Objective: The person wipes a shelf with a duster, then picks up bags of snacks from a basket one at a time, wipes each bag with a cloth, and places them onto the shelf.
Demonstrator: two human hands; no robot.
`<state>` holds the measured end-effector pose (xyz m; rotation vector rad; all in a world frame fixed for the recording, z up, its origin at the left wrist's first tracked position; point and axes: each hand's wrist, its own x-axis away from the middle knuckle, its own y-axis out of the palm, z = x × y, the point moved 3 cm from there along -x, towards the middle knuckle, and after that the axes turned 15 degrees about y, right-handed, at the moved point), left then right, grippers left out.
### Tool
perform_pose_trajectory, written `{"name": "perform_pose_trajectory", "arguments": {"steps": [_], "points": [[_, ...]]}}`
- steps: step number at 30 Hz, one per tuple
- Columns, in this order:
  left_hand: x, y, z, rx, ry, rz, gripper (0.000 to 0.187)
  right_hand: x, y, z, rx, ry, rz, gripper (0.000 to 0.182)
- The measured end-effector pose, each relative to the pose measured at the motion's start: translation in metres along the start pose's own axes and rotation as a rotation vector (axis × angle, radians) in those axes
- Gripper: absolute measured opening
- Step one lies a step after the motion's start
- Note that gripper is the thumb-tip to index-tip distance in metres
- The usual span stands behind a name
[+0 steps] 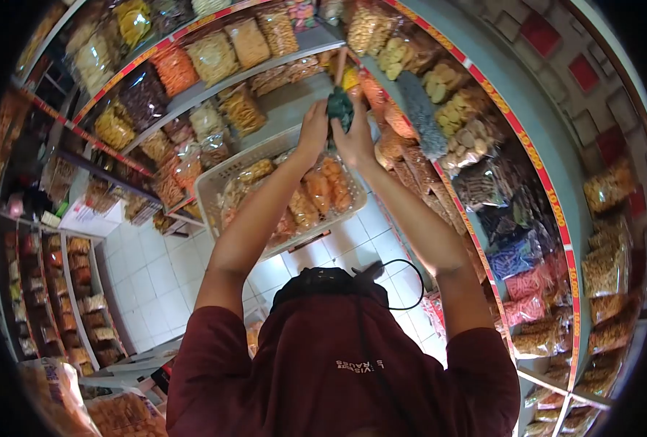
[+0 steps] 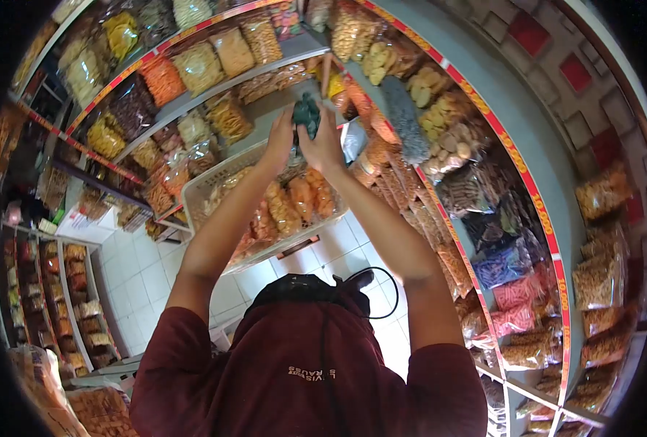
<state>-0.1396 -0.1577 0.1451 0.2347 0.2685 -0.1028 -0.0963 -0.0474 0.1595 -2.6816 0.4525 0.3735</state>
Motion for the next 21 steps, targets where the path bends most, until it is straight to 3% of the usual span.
{"name": "perform_pose_trajectory", "arguments": {"steps": [2,4,6,8,10,12,15,17,21], "points": [[0.014,-0.058,-0.055,-0.056,-0.024,0.024,0.047,0.015,0.043,0.037,-0.053,0.18,-0.202,0.064],[0.047,-0.094,-0.068,-0.132,-0.295,0.09,0.05,0.036,0.08,0.077,-0.003,0.275,-0.229,0.065],[0.081,-0.12,-0.093,-0.095,-0.426,0.081,0.053,0.062,0.108,0.116,0.176,0.413,-0.268,0.07],[0.117,-0.156,-0.173,-0.13,-0.547,0.076,0.053,0.081,0.125,0.146,0.236,0.624,-0.508,0.072],[0.158,-0.166,-0.217,-0.01,-0.824,0.182,0.055,0.105,0.149,0.207,0.283,0.649,-0.661,0.07],[0.183,-0.153,-0.198,0.048,-0.759,0.233,0.053,0.124,0.153,0.223,0.394,0.761,-0.624,0.062],[0.195,-0.161,-0.223,-0.092,-0.84,0.172,0.06,0.151,0.181,0.3,0.262,0.859,-0.635,0.074],[0.19,-0.145,-0.212,-0.224,-0.73,0.239,0.059,0.159,0.191,0.314,0.176,0.886,-0.64,0.077],[0.203,-0.135,-0.261,-0.257,-0.614,0.433,0.055,0.158,0.195,0.307,-0.022,0.926,-0.614,0.071]]}}
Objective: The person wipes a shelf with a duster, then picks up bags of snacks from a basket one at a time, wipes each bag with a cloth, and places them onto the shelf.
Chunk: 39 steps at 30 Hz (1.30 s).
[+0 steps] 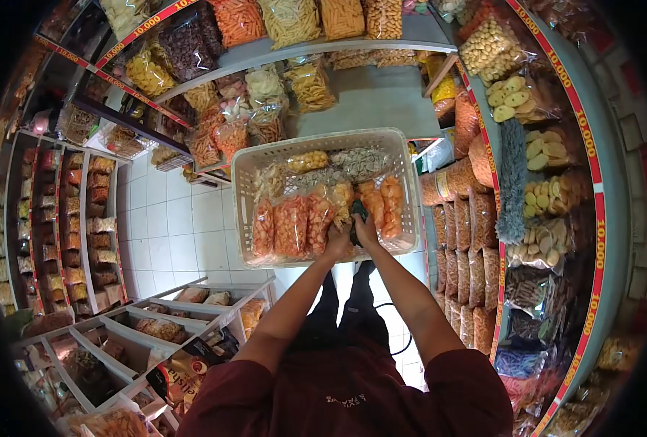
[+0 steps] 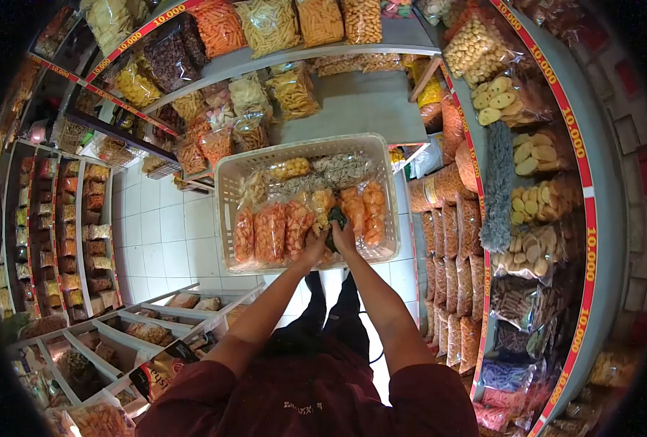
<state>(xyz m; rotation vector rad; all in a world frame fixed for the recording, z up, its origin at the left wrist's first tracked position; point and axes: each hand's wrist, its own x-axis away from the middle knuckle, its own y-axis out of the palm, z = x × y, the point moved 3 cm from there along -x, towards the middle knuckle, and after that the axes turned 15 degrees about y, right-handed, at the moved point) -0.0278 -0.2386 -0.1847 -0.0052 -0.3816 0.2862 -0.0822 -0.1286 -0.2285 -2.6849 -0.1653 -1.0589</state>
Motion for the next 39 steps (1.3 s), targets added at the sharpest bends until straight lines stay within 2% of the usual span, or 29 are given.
{"name": "perform_pose_trajectory", "arguments": {"steps": [3,4,6,7,8,10,13,14,16,17,18,19,21,23,27,29,31,32,34,37,38,39], "points": [[0.005,0.004,-0.005,-0.173,0.202,0.071,0.054,0.001,0.005,0.008,-0.098,-0.056,0.031,0.064],[0.009,0.005,0.004,-0.083,0.149,0.072,0.054,0.004,0.006,0.007,-0.129,-0.079,0.053,0.062],[0.014,0.006,0.028,0.111,0.02,0.011,0.052,0.016,0.0,0.002,-0.169,0.006,0.031,0.061],[0.014,0.003,0.025,0.021,0.165,-0.007,0.051,0.023,-0.003,0.0,-0.189,0.048,0.02,0.06],[0.018,0.001,0.023,-0.067,0.312,-0.026,0.049,0.029,-0.004,-0.006,-0.318,0.016,-0.011,0.058],[0.017,0.004,0.028,0.096,0.271,0.125,0.048,0.051,-0.016,-0.024,-0.353,-0.033,0.022,0.055],[0.013,-0.002,0.073,-0.042,0.361,0.032,0.048,0.076,-0.036,-0.055,-0.372,-0.181,0.104,0.053],[0.01,-0.002,0.082,-0.044,0.328,-0.027,0.047,0.084,-0.04,-0.064,-0.421,-0.241,0.115,0.053],[0.011,-0.002,0.123,0.022,0.416,0.035,0.05,0.098,-0.049,-0.082,-0.478,-0.339,0.134,0.057],[0.014,-0.001,0.148,0.059,0.46,0.062,0.052,0.104,-0.054,-0.095,-0.46,-0.416,0.101,0.057],[0.016,-0.001,0.167,0.082,0.38,0.047,0.055,0.121,-0.063,-0.118,-0.439,-0.493,0.07,0.058],[0.011,0.001,0.18,0.197,0.411,-0.005,0.057,0.136,-0.071,-0.138,-0.415,-0.571,0.04,0.058],[0.003,0.004,0.205,0.425,0.469,-0.115,0.06,0.161,-0.085,-0.175,-0.186,-0.814,0.098,0.062],[0.003,0.0,0.232,0.44,0.448,-0.111,0.06,0.191,-0.092,-0.214,-0.065,-1.022,0.148,0.063],[0.011,-0.007,0.291,0.519,0.538,-0.174,0.058,0.243,-0.119,-0.28,0.049,-1.246,0.244,0.067],[0.041,-0.009,0.33,0.59,0.571,-0.212,0.055,0.264,-0.134,-0.313,0.014,-1.275,0.358,0.068],[0.057,-0.012,0.346,0.578,0.607,-0.309,0.059,0.29,-0.147,-0.34,-0.041,-1.273,0.508,0.067],[0.062,-0.014,0.352,0.543,0.659,-0.356,0.058,0.305,-0.15,-0.35,-0.132,-1.291,0.437,0.067],[0.078,-0.013,0.364,0.587,0.722,-0.435,0.057,0.333,-0.144,-0.349,0.031,-1.431,0.473,0.067],[0.078,-0.021,0.363,0.873,0.584,-0.549,0.057,0.366,-0.126,-0.33,0.393,-1.637,0.551,0.068],[0.076,-0.027,0.362,0.889,0.523,-0.678,0.06,0.372,-0.122,-0.323,0.473,-1.679,0.553,0.067],[0.079,-0.03,0.367,0.852,0.56,-0.678,0.06,0.376,-0.119,-0.321,0.555,-1.722,0.554,0.067]]}}
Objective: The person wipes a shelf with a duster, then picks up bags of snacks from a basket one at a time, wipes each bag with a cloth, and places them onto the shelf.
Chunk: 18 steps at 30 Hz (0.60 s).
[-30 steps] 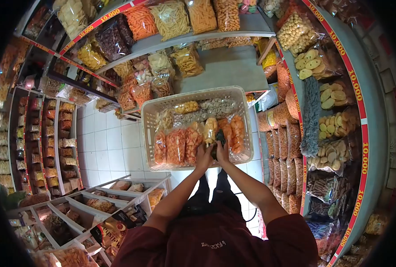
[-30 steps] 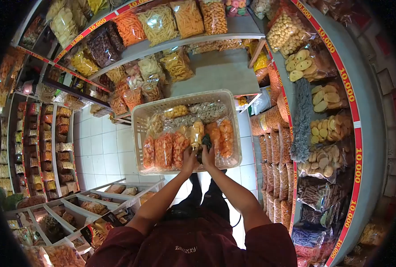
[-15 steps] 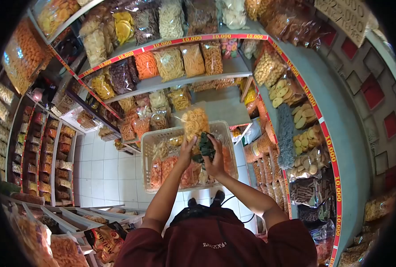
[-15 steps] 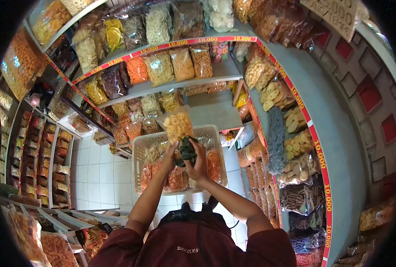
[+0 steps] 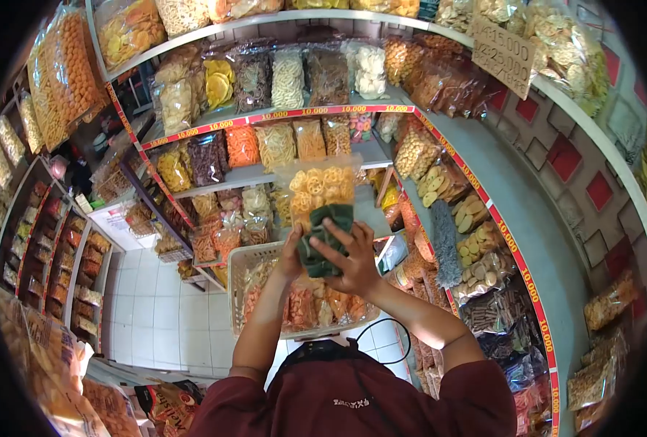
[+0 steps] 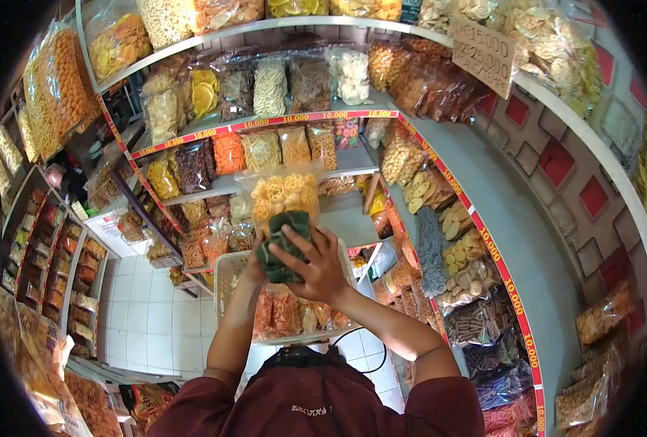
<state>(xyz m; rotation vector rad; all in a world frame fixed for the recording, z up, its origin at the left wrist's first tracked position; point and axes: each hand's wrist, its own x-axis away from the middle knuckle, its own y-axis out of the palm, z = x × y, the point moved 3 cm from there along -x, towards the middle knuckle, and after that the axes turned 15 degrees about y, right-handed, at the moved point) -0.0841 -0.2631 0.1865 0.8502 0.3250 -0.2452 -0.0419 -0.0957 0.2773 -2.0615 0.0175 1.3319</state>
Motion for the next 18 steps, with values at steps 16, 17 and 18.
{"name": "perform_pose_trajectory", "arguments": {"steps": [16,17,18], "points": [[0.025,0.073,0.046,-0.369,0.151,-0.355,0.074,0.044,-0.041,-0.031,0.268,-0.358,0.028,0.048],[0.025,0.078,0.039,-0.407,0.134,-0.39,0.073,0.042,-0.048,-0.031,0.244,-0.308,0.119,0.044],[0.024,0.083,0.033,-0.443,0.119,-0.428,0.072,0.037,-0.059,-0.032,0.223,-0.259,0.212,0.04]]}}
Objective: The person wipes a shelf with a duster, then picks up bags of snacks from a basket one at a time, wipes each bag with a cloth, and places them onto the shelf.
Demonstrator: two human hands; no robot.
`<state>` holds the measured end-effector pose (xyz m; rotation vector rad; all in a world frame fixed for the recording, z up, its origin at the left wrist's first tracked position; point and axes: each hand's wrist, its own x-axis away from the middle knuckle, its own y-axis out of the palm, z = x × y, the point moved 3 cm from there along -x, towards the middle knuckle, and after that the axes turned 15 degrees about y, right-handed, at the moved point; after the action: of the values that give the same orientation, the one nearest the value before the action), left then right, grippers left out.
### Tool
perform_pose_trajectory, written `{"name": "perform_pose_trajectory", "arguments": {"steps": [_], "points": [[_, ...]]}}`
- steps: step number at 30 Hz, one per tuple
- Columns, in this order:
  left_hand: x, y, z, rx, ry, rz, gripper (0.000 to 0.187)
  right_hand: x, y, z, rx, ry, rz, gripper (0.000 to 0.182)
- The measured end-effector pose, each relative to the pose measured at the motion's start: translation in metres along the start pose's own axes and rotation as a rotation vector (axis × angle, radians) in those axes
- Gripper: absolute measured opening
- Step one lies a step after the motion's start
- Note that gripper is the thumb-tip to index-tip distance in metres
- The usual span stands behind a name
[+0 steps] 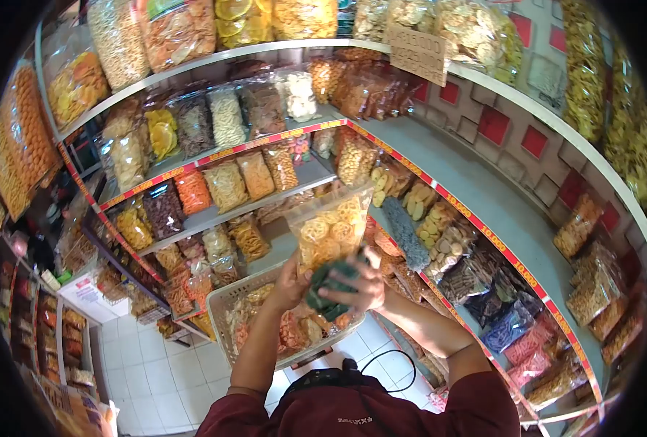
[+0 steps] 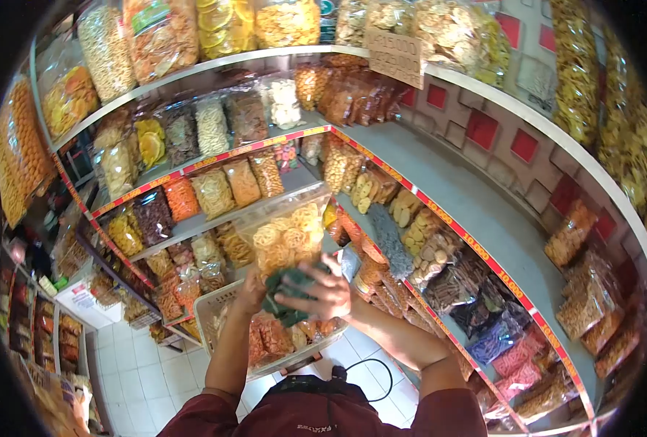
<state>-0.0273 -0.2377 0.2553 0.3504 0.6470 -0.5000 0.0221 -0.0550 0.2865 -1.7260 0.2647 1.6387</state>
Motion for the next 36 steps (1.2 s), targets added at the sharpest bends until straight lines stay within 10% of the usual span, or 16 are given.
{"name": "perform_pose_trajectory", "arguments": {"steps": [5,12,17,26,36], "points": [[0.004,0.043,-0.029,0.272,-0.106,-0.041,0.076,-0.045,-0.053,0.014,-0.116,0.698,0.243,0.062],[-0.033,0.075,-0.033,0.415,-0.082,-0.034,0.068,0.076,-0.048,-0.028,0.151,0.389,-0.194,0.056],[-0.05,0.132,-0.071,0.46,-0.283,-0.102,0.077,0.088,-0.107,0.008,0.156,0.476,-0.119,0.058],[-0.146,0.31,-0.084,0.594,-0.004,-0.388,0.068,0.058,-0.268,0.093,-0.01,1.005,0.558,0.051],[-0.277,0.51,-0.122,0.22,0.247,-0.479,0.043,0.025,-0.446,0.156,0.639,1.136,0.457,0.07]]}}
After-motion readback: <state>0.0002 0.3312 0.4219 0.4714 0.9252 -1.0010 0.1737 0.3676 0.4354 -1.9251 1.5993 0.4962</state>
